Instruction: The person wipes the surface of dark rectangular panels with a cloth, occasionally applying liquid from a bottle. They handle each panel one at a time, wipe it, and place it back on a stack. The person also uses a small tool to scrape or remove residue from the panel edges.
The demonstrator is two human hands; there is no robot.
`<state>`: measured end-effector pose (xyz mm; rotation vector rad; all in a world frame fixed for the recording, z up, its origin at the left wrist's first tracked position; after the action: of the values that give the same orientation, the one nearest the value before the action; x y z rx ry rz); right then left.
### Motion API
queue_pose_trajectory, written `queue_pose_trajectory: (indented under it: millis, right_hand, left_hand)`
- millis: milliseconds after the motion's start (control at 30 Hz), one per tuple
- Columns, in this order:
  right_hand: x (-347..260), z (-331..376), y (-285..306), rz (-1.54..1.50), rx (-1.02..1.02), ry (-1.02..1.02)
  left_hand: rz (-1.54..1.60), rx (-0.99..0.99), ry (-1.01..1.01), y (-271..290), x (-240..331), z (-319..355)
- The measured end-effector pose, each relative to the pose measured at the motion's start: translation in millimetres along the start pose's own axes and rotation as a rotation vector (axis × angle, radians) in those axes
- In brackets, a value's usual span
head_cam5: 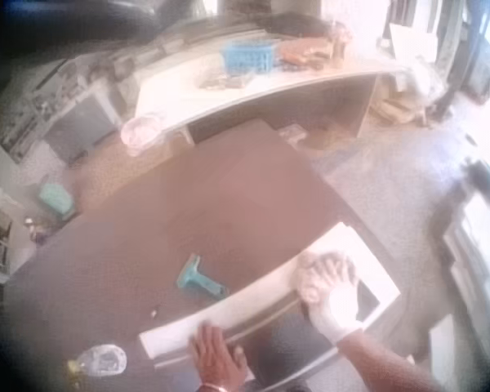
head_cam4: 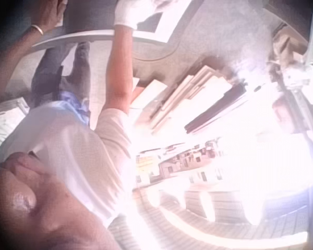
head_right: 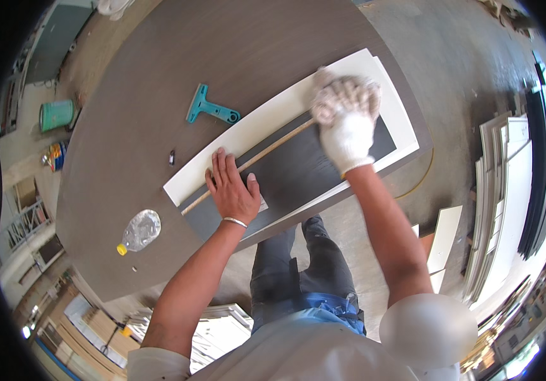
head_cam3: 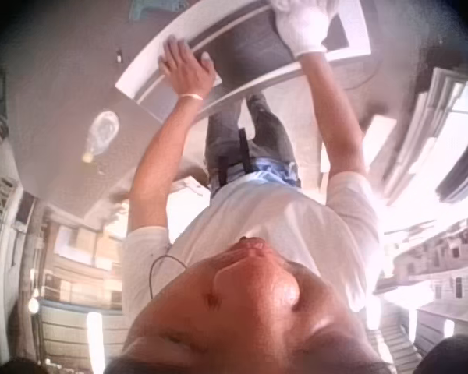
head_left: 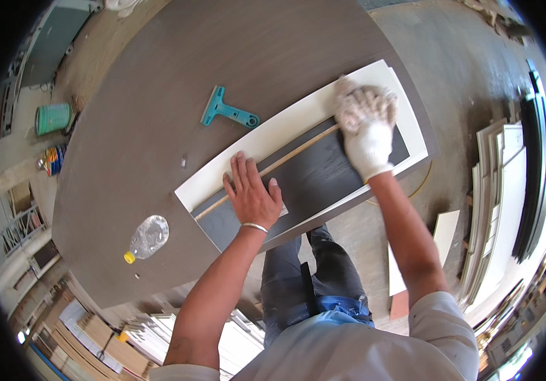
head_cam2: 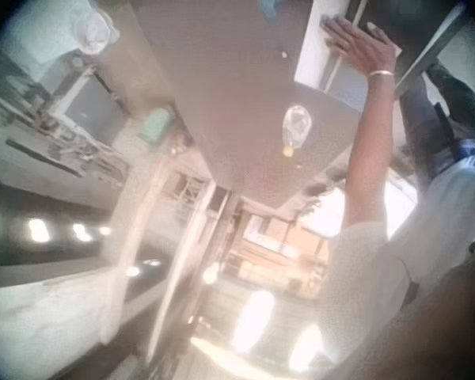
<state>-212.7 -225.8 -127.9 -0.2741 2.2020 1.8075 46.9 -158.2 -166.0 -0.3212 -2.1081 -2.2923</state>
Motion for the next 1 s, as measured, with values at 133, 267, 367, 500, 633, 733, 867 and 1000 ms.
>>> queue_pose_trajectory:
  millis: [133, 267, 367, 500, 633, 733, 867, 1000]
  right_hand:
    - [-80.7, 30.4, -34.0, -0.117, -0.369, 0.288]
    - [-17.5, 7.0, -10.6, -0.124, -0.077, 0.055]
    - [-97.6, 40.4, -35.9, -0.070, -0.217, 0.342]
    - [-125.8, 60.8, -67.3, -0.063, -0.556, 0.486]
    - [-77.8, 49.2, -58.7, 0.065, -0.417, 0.378]
    - [-97.6, 76.5, -91.5, -0.047, -0.520, 0.494]
    - [-241.4, 144.6, -142.9, -0.178, -0.598, 0.878]
    - [-327.4, 136.8, -122.0, -0.309, -0.635, 1.025]
  left_hand:
    - [0.033, -0.028, 0.014, -0.7, -3.4, 3.2]
    - [0.159, 0.040, 0.014, 3.1, -8.2, 5.3]
    - [0.342, 0.163, -0.055, 14.7, -11.1, 6.4]
    - [0.552, 0.239, 0.051, 32.3, -40.3, 42.5]
    - [0.456, 0.078, 0.073, 30.7, -38.5, 126.6]
    - [0.380, -0.065, 0.058, 0.8, -30.3, 155.5]
    - [0.315, -0.189, 0.024, -23.2, -24.0, 162.8]
    - [0.271, -0.162, 0.035, -16.8, -26.0, 159.8]
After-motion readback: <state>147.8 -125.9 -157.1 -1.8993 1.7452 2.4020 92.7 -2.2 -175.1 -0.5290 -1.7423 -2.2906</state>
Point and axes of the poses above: each hand's wrist, its own z-axis away from the middle knuckle, its own y-axis out of the back of the hand, x = y × z, the point moved 10 cm from there along -z, towards the middle knuckle, and after that the axes turned 5 degrees about -z, right-handed, at the moved point
